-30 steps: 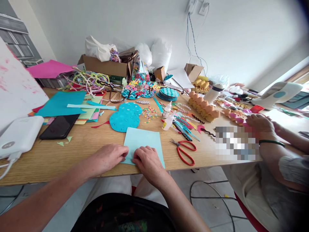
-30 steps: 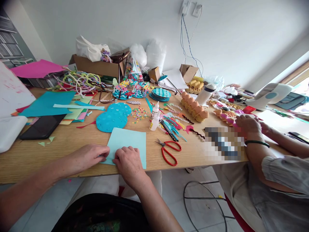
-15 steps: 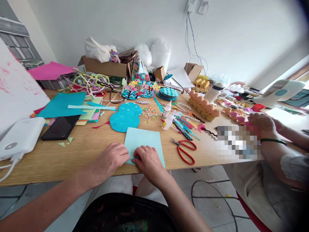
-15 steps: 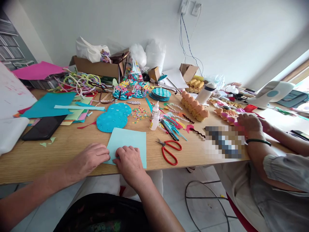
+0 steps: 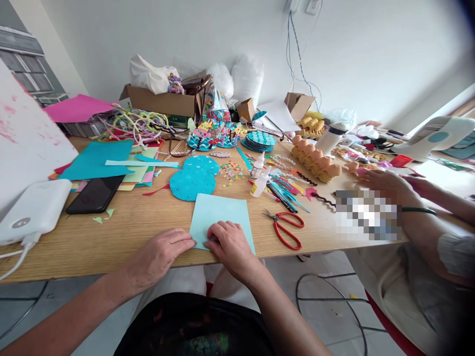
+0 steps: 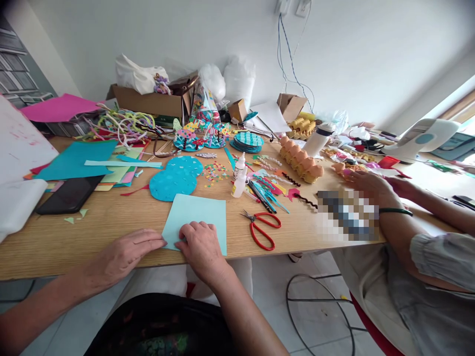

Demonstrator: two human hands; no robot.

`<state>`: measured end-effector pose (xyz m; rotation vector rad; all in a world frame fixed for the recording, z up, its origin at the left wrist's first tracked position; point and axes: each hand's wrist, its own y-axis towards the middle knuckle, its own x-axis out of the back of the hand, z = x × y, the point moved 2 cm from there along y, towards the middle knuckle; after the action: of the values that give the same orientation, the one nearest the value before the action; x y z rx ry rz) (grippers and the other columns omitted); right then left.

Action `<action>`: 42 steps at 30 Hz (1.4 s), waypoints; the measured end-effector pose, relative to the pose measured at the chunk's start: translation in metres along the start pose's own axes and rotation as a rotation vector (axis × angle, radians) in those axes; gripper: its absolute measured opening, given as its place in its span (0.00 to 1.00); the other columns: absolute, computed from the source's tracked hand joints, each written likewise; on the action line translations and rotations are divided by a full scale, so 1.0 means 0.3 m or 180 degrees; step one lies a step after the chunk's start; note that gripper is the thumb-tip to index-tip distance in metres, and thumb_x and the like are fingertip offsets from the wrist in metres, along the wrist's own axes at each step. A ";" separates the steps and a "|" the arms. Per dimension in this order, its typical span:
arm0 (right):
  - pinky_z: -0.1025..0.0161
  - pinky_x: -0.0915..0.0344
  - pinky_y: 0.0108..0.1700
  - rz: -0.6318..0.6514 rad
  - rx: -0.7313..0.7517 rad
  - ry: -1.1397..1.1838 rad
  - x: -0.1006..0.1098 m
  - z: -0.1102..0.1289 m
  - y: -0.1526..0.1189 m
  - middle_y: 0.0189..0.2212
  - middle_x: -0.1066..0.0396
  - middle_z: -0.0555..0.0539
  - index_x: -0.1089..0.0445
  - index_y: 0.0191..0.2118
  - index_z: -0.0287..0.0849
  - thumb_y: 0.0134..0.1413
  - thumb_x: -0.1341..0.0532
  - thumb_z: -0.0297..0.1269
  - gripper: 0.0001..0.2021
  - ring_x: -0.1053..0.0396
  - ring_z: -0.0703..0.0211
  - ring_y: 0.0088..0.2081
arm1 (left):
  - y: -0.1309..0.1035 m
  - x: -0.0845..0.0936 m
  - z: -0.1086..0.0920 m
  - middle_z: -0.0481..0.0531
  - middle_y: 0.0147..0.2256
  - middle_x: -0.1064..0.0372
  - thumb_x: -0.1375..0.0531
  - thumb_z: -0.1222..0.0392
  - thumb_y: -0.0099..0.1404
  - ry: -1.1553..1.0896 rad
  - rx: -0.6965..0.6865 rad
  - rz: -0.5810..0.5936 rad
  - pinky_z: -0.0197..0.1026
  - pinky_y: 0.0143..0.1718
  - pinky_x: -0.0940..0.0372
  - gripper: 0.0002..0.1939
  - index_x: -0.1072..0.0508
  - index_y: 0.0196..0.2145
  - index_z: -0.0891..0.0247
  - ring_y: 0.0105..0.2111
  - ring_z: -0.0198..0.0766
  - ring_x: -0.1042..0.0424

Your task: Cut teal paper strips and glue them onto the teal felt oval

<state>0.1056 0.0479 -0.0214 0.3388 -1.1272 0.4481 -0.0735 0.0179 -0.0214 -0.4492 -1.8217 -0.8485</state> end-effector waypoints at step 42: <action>0.60 0.38 0.42 -0.1264 0.0899 -0.0208 -0.054 -0.053 -0.233 0.41 0.32 0.43 0.36 0.49 0.39 0.58 0.48 0.26 0.14 0.39 0.58 0.38 | -0.074 -0.074 -0.084 0.56 0.42 0.32 0.54 0.66 0.68 0.1165 0.0012 -0.0617 0.45 0.47 0.39 0.16 0.32 0.49 0.64 0.45 0.43 0.34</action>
<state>0.1477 -0.0075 -0.0450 0.8131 -1.0282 0.2436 -0.0626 -0.0137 -0.0438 -0.1036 -1.5414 -0.9882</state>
